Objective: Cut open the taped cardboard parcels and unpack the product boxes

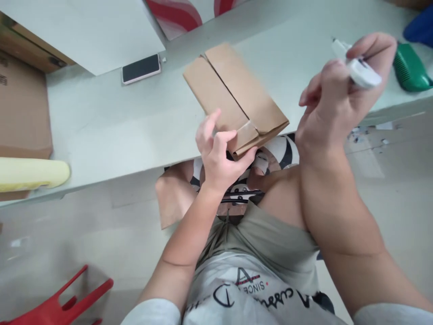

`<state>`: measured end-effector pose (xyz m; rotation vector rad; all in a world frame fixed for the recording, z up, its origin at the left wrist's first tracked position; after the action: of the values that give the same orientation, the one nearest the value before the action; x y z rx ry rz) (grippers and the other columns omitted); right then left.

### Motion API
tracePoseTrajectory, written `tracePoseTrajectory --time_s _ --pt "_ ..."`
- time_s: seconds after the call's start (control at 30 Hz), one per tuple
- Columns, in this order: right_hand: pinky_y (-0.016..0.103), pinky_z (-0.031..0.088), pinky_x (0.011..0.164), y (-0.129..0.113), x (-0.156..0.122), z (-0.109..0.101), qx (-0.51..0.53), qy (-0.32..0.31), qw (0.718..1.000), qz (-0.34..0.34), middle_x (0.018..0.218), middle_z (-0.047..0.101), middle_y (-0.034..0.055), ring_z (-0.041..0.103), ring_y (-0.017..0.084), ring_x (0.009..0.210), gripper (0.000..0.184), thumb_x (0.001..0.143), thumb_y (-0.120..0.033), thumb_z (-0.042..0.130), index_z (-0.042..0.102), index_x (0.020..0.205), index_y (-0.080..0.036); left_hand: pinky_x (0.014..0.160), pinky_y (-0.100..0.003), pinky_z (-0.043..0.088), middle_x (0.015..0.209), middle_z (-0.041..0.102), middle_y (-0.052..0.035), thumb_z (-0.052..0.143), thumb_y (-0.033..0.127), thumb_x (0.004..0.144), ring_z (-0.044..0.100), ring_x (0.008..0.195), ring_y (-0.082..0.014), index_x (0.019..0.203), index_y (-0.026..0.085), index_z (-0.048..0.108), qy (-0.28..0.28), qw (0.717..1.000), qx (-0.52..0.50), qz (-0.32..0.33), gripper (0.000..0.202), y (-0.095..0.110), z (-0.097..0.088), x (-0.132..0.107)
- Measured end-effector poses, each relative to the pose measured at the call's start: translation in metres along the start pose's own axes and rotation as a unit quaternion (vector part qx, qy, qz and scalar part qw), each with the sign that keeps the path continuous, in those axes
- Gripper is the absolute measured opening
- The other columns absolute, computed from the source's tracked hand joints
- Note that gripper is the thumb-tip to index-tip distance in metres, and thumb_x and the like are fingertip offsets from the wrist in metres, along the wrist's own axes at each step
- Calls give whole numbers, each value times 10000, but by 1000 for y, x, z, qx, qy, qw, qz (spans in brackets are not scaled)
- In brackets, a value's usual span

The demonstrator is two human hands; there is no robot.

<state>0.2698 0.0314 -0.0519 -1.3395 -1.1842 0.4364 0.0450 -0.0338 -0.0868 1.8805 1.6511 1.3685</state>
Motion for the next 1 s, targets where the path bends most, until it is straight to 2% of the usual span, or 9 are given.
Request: tracePoseTrajectory --time_s 0.1,0.2,0.27,0.33,0.43,0.53,0.63,0.77,1.0 --pt "404 523 607 -18 -17 -8 -7 -21 999 -28 956 582 41 659 198 671 366 992 -642 346 450 999 -292 1266 -618 290 1418 630 -96 840 575 753 454 1500 -364 927 261 541 -37 999 -16 28 467 6 21 20" --pt "495 563 708 -33 -37 3 -59 -138 986 -71 1149 640 75 731 297 886 489 966 -699 239 521 1192 -370 1279 -605 273 1344 688 -77 854 548 717 552 1414 -361 956 270 579 -30 999 3 23 459 -1 34 26" --pt "521 573 742 -41 -47 6 -90 -192 971 -106 1092 673 79 723 319 930 544 940 -730 243 567 1225 -399 1276 -605 273 1303 703 -68 860 585 679 577 1383 -372 984 274 614 -10 1000 11 7 499 -10 39 24" --pt "486 575 711 -55 -51 0 -77 -189 966 -161 902 681 56 691 283 813 400 957 -674 371 639 1076 -403 1268 -600 277 1270 710 -68 834 645 678 582 1376 -379 1012 274 635 8 1000 16 12 538 -15 42 20" --pt "416 551 648 -77 -55 -10 -50 -157 956 -242 753 642 34 619 231 697 195 985 -447 517 663 892 -355 1253 -569 292 1251 716 -76 753 716 727 593 1361 -365 1058 272 636 34 997 43 55 566 -13 45 14" --pt "361 512 613 -87 -59 -10 -48 -150 947 -281 764 582 45 585 190 700 154 947 -302 580 665 821 -276 1226 -529 331 1247 728 -86 668 751 784 633 1303 -335 1099 269 619 77 987 92 104 578 -8 43 10" --pt "323 456 589 -90 -64 -3 -23 -201 934 -294 796 517 40 544 151 692 130 892 -198 588 648 783 -237 1203 -519 358 1245 738 -91 608 764 827 657 1268 -322 1104 265 598 94 978 132 134 571 -4 42 8" --pt "327 422 580 -90 -69 4 -5 -257 920 -295 841 510 45 522 145 695 81 838 -179 582 600 765 -211 1169 -525 404 1240 745 -65 571 741 869 668 1263 -303 1102 277 575 109 971 140 158 519 2 38 7" --pt "326 445 623 -91 -73 6 12 -294 907 -300 916 616 51 558 147 738 164 901 -269 611 537 767 -209 1141 -531 437 1216 741 -46 492 714 911 673 1248 -285 1127 293 560 132 969 133 163 478 6 33 5"
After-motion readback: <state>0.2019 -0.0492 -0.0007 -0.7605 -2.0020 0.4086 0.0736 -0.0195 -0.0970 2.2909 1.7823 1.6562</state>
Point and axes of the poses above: each hand's wrist, its own x-axis towards the middle knuckle, its own z-axis out of the palm, y = z × x, the point moved 10 cm from there along x, towards the middle knuckle
